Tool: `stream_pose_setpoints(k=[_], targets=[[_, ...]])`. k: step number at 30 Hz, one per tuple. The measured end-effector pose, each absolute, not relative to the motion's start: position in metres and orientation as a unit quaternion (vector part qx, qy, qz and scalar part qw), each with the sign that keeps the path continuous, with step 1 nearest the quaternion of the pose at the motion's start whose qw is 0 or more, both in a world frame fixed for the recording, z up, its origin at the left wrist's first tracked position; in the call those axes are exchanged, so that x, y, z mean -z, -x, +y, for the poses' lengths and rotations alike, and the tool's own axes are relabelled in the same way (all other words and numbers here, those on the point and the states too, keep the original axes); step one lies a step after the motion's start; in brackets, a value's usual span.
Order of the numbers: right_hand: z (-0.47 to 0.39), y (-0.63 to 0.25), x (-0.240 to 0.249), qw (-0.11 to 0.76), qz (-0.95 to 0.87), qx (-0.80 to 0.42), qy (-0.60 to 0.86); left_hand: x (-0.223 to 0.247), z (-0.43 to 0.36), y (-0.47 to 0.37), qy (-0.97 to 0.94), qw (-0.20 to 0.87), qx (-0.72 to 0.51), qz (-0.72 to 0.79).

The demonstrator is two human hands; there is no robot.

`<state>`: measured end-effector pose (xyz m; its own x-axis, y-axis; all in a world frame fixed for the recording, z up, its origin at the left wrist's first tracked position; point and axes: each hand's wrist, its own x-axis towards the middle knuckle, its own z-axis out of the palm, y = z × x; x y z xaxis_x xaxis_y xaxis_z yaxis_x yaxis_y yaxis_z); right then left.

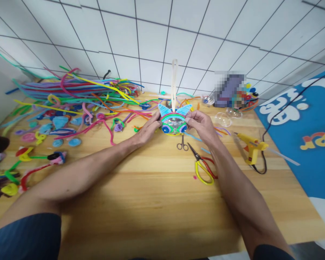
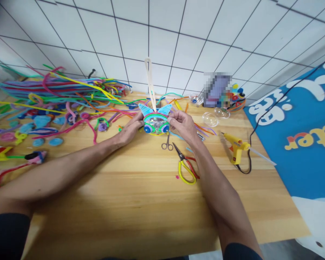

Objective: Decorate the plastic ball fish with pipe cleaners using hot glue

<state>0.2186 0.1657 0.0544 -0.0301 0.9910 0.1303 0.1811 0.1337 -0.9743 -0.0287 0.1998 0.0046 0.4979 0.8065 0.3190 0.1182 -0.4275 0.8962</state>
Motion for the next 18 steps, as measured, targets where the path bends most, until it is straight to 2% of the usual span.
stream_pose_setpoints(k=[12,15,18], targets=[[0.165,-0.224,-0.065,0.479,-0.589,-0.393,0.519,0.005,0.196,0.027,-0.725,0.496,-0.38,0.292],[0.165,-0.223,-0.065,0.472,-0.596,-0.386,0.522,0.007,0.194,0.026,-0.729,0.476,-0.381,0.31],[0.164,-0.221,-0.064,0.474,-0.602,-0.377,0.521,0.002,0.189,0.027,-0.707,0.4,-0.463,0.355]])
